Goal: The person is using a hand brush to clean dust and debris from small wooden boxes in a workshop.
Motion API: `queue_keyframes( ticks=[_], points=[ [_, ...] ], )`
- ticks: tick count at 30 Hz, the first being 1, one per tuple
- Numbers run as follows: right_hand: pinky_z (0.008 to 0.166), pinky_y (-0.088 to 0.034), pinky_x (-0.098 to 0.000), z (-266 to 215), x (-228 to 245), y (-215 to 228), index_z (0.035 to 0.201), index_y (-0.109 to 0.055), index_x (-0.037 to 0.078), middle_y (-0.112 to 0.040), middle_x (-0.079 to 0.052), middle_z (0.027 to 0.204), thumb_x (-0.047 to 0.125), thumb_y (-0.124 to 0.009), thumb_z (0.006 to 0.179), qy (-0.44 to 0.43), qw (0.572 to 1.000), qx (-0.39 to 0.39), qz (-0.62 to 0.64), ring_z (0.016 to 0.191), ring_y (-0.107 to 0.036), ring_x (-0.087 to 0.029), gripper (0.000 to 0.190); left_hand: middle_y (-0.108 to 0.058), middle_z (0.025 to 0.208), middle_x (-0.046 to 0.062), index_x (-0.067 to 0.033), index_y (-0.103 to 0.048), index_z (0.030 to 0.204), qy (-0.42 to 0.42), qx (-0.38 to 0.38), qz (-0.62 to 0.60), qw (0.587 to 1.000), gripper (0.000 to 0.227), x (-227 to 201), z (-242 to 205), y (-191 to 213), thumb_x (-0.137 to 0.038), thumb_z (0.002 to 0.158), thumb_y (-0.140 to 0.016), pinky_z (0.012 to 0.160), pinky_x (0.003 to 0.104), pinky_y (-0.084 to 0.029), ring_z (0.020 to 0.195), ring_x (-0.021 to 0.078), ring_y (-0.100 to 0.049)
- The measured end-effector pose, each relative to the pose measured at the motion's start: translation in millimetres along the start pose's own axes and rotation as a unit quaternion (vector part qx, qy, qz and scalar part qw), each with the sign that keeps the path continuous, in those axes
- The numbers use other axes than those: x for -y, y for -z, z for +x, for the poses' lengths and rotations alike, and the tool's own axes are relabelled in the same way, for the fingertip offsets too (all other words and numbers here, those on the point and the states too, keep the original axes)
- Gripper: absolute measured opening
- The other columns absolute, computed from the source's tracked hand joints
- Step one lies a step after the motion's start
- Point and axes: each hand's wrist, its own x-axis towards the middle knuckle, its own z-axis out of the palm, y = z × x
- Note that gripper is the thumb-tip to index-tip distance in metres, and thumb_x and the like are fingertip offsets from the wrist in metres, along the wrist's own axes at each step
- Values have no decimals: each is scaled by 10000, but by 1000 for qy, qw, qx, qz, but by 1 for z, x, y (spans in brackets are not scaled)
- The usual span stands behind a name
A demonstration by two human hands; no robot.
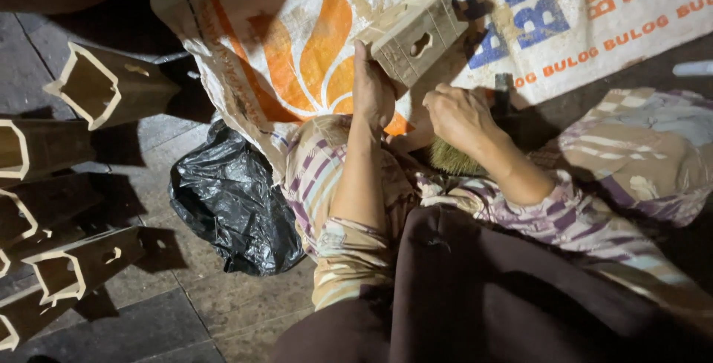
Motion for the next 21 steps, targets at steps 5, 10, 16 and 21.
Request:
queue_keyframes(
  ticks=[5,10,16,21],
  points=[
    [641,-579,-420,27,17,14,1059,-768,94,-650,-125,819,83,-666,1027,48,965,-239,99,803,-733,-382,107,-362,1625,306,-60,-265,1647,-1,-8,7,1000,937,16,17,19,-751,1028,-388,1094,748,-434,1394,509,-512],
    [694,-592,-413,57,30,27,1110,-774,91,-681,-104,867,2,-690,995,91,937,-306,144,825,-736,-348,168,-220,1660,250,-87,-206,1645,-4,-11,36,999,963,17,17,22,-784,1010,-401,879,535,-518,1251,410,-574],
    [579,-437,-292,71,45,24,1119,-790,28,-646,-57,850,-47,-699,994,100,930,-329,129,666,-549,-196,172,22,1731,304,16,-140,1646,-22,6,43,999,1034,-2,-2,-1,-736,975,-373,1254,674,-100,1588,507,-30],
    [440,-324,-228,77,51,20,1069,-815,-50,-600,-54,757,-116,-675,941,104,920,-365,94,563,-414,-118,200,-135,1740,317,19,-283,1614,-39,30,44,998,1007,11,9,16,-741,957,-355,1270,672,-79,1609,496,-96]
  ],
)
